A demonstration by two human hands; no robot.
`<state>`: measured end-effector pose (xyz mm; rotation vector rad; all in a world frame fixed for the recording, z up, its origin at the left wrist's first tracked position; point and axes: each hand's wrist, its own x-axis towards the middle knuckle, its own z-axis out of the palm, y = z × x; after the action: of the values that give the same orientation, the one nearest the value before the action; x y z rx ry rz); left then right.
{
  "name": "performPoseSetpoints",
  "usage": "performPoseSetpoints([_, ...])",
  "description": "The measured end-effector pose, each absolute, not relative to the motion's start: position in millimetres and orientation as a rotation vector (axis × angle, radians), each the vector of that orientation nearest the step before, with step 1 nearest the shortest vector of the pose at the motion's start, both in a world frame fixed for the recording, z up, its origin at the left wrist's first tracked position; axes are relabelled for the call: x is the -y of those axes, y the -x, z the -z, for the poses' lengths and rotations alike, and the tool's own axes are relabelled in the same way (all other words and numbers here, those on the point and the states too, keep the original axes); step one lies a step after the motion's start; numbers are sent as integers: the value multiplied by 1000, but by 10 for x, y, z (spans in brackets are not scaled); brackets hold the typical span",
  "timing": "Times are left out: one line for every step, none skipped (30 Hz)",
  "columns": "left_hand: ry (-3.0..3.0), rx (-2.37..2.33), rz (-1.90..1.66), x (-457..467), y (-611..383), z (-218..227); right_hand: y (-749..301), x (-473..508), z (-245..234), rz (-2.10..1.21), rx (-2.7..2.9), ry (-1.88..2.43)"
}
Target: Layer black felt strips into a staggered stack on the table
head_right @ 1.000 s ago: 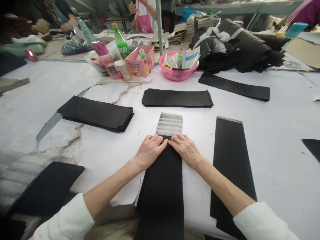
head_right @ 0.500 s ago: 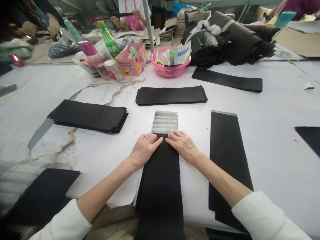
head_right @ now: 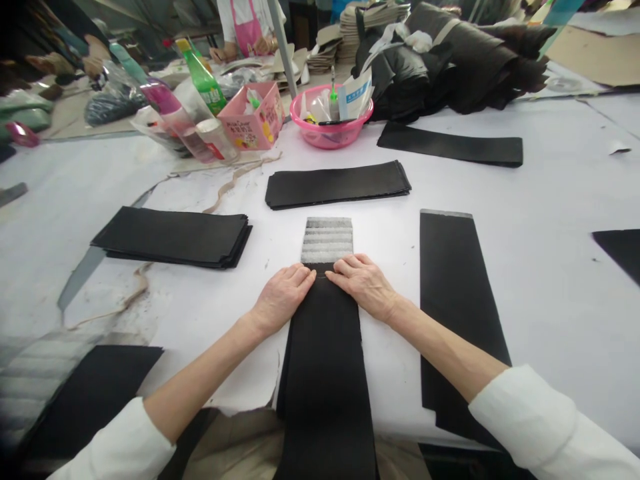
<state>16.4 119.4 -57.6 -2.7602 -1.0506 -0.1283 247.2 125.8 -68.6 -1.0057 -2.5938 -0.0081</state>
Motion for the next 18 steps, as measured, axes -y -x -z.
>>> performPoseSetpoints([2758, 1043, 128, -1191, -151, 580, -2472, -1257, 682, 15, 2595, 1005])
performPoseSetpoints([2756, 1036, 128, -1186, -140, 583, -2473, -1256, 679, 22, 2598, 1004])
performPoseSetpoints([2754, 1031, 129, -1183, -131, 587, -2476, -1256, 677, 27, 2601, 1001])
performPoseSetpoints([2753, 1029, 132, -1179, -124, 589, -2479, -1256, 675, 31, 2605, 998])
performPoseSetpoints([2756, 1029, 136, -1177, -118, 591, -2484, -1258, 675, 33, 2610, 994])
performPoseSetpoints([2761, 1032, 142, -1175, -114, 592, -2488, -1259, 675, 32, 2612, 991])
performPoseSetpoints([2766, 1037, 151, -1174, -111, 593, -2492, -1260, 676, 27, 2613, 989])
performPoseSetpoints([2772, 1044, 160, -1173, -109, 594, -2495, -1262, 678, 22, 2609, 989])
performPoseSetpoints([2776, 1051, 171, -1173, -106, 595, -2497, -1263, 679, 17, 2605, 988])
performPoseSetpoints([2779, 1057, 180, -1172, -103, 596, -2498, -1263, 679, 16, 2600, 986])
performPoseSetpoints([2781, 1060, 187, -1170, -99, 598, -2498, -1263, 679, 16, 2598, 984])
performPoseSetpoints([2782, 1062, 193, -1169, -94, 601, -2497, -1262, 678, 18, 2598, 983])
performPoseSetpoints([2783, 1064, 199, -1166, -89, 604, -2497, -1261, 677, 22, 2602, 983])
performPoseSetpoints([2783, 1066, 204, -1164, -83, 609, -2496, -1259, 676, 28, 2608, 984])
performPoseSetpoints([2784, 1071, 209, -1161, -77, 614, -2497, -1257, 676, 37, 2615, 988])
performPoseSetpoints([2785, 1077, 214, -1158, -71, 619, -2499, -1254, 675, 48, 2623, 992])
performPoseSetpoints([2785, 1085, 219, -1156, -65, 625, -2502, -1252, 676, 59, 2632, 996])
performPoseSetpoints([2787, 1092, 221, -1154, -60, 630, -2507, -1251, 676, 70, 2640, 999])
